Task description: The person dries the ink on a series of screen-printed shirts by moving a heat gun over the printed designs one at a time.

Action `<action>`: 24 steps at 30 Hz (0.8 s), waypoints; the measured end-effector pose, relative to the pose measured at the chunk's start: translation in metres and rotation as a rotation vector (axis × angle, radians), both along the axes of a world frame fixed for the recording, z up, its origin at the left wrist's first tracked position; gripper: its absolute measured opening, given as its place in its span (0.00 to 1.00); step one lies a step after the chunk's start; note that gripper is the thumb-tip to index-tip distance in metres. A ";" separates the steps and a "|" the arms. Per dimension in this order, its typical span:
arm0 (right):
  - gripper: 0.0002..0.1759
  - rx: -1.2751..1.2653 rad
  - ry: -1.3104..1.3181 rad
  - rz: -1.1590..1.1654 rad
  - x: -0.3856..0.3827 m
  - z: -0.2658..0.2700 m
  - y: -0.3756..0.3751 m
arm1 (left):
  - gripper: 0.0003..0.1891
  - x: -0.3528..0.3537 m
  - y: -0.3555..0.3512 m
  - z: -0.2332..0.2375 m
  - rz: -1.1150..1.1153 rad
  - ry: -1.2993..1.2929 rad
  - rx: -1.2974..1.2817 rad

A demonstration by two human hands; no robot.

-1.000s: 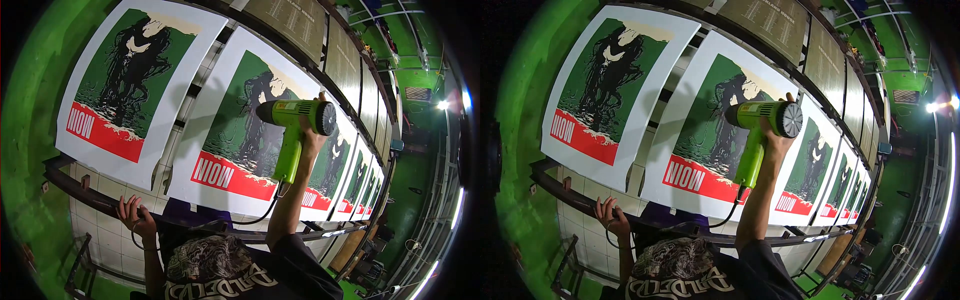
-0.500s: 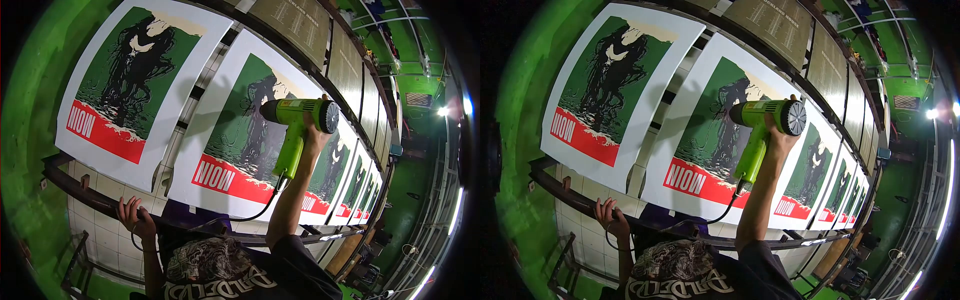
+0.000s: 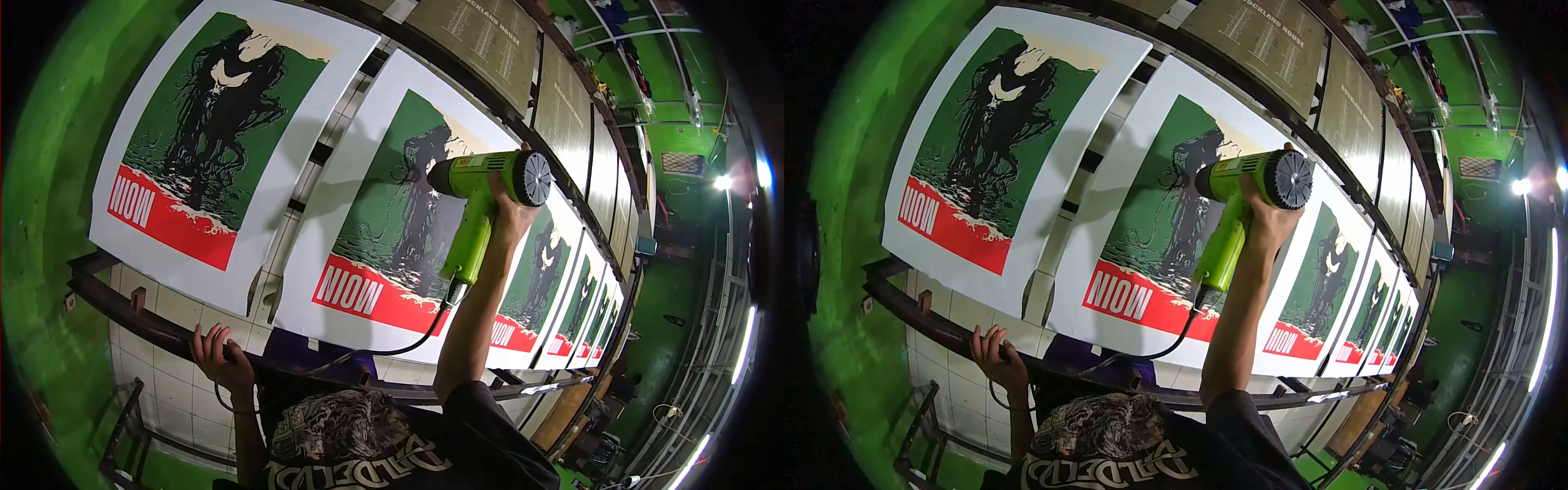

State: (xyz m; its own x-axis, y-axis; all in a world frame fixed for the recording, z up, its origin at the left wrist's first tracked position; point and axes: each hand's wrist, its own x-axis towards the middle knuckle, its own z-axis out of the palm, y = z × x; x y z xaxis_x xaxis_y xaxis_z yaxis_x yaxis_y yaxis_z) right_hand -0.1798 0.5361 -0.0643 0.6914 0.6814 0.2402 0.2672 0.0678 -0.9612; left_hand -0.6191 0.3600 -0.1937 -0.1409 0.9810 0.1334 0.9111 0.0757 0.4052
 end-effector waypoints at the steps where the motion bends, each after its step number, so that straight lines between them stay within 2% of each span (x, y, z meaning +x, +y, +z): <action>1: 0.41 -0.033 -0.003 0.006 -0.002 0.006 0.000 | 0.10 0.000 0.000 0.000 -0.004 -0.004 0.010; 6: 0.39 0.034 0.078 0.012 0.005 -0.003 0.002 | 0.10 0.000 0.000 0.002 0.009 -0.035 -0.011; 8: 0.39 -0.032 -0.060 0.073 0.006 -0.001 0.003 | 0.10 0.001 0.000 0.002 0.016 -0.042 0.000; 10: 0.38 0.000 -0.029 0.098 0.010 -0.006 0.007 | 0.10 0.001 0.001 0.002 0.013 -0.036 0.006; 12: 0.39 -0.022 0.009 -0.008 0.009 -0.008 0.008 | 0.10 0.000 0.000 0.002 0.003 -0.032 0.010; 14: 0.37 0.034 0.020 0.025 0.014 -0.012 0.010 | 0.10 0.000 0.000 0.001 0.003 -0.024 0.011; 16: 0.33 0.017 -0.034 -0.037 0.017 -0.009 0.014 | 0.10 0.000 -0.001 0.000 0.004 -0.019 0.014; 17: 0.31 0.031 0.029 -0.024 0.017 -0.008 0.014 | 0.10 -0.001 -0.001 0.000 0.001 -0.015 0.015; 21: 0.31 0.010 -0.028 -0.015 0.016 -0.012 0.015 | 0.10 -0.002 -0.002 -0.002 -0.002 -0.017 0.011; 24: 0.29 0.026 0.064 -0.006 0.014 -0.006 0.018 | 0.10 -0.003 -0.004 -0.003 0.001 -0.004 0.007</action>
